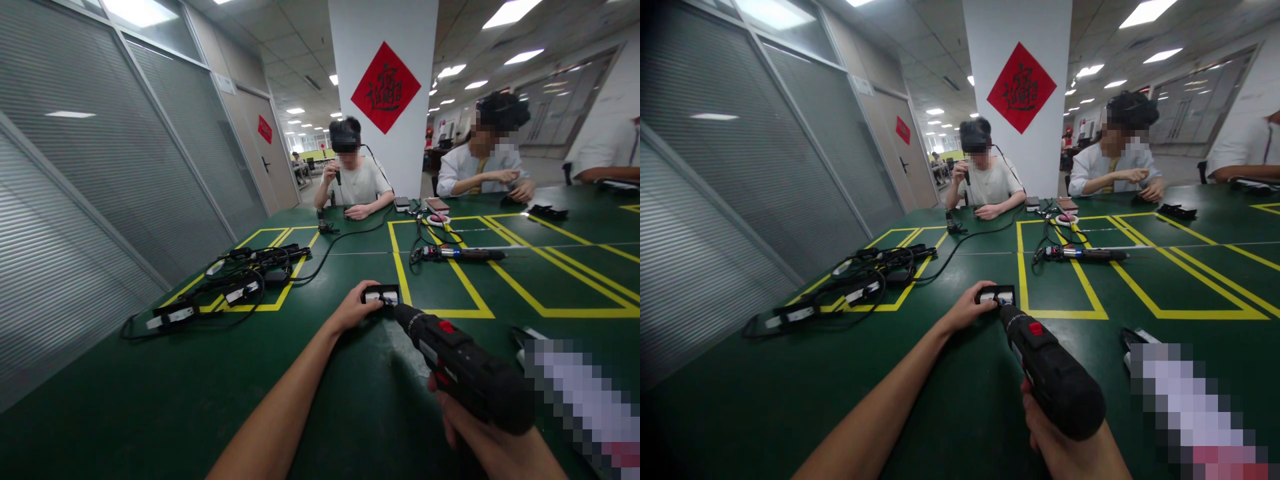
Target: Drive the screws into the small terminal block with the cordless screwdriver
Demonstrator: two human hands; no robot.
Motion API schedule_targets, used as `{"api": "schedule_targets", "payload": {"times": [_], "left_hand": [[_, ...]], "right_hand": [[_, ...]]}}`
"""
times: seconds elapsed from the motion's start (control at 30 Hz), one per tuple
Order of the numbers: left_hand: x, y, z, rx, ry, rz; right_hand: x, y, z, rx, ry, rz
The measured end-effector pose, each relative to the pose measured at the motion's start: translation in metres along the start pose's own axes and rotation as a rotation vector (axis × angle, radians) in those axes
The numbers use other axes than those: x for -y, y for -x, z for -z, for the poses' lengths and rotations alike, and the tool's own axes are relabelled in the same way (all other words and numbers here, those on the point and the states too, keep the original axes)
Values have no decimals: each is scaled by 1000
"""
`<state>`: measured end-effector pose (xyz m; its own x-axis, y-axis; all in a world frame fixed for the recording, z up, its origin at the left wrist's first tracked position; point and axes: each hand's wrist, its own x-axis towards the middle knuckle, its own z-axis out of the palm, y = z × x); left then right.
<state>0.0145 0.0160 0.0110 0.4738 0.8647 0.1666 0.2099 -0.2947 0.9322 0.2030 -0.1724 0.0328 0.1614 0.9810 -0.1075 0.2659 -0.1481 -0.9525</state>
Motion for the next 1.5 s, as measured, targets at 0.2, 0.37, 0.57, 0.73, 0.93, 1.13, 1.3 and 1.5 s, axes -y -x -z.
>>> {"api": "schedule_targets", "payload": {"times": [0.2,0.37,0.57,0.73,0.93,1.13,1.3,1.5], "left_hand": [[0,0,0,22,14,1],[5,-2,-1,0,10,-17],[3,-1,0,-5,-14,-24],[2,-1,0,-7,-8,-23],[-1,0,0,-15,-4,-7],[1,-1,0,-9,1,-9],[5,-4,-1,-24,4,-12],[4,-2,-1,-25,-12,-8]], "right_hand": [[0,-1,0,-20,66,54],[0,0,-4,-60,97,10],[3,1,-2,-31,-92,-33],[18,8,11,52,1,-16],[17,4,13,109,-69,-22],[9,0,15,146,-71,-58],[9,1,15,79,-21,-2],[23,6,19,94,27,-7]]}}
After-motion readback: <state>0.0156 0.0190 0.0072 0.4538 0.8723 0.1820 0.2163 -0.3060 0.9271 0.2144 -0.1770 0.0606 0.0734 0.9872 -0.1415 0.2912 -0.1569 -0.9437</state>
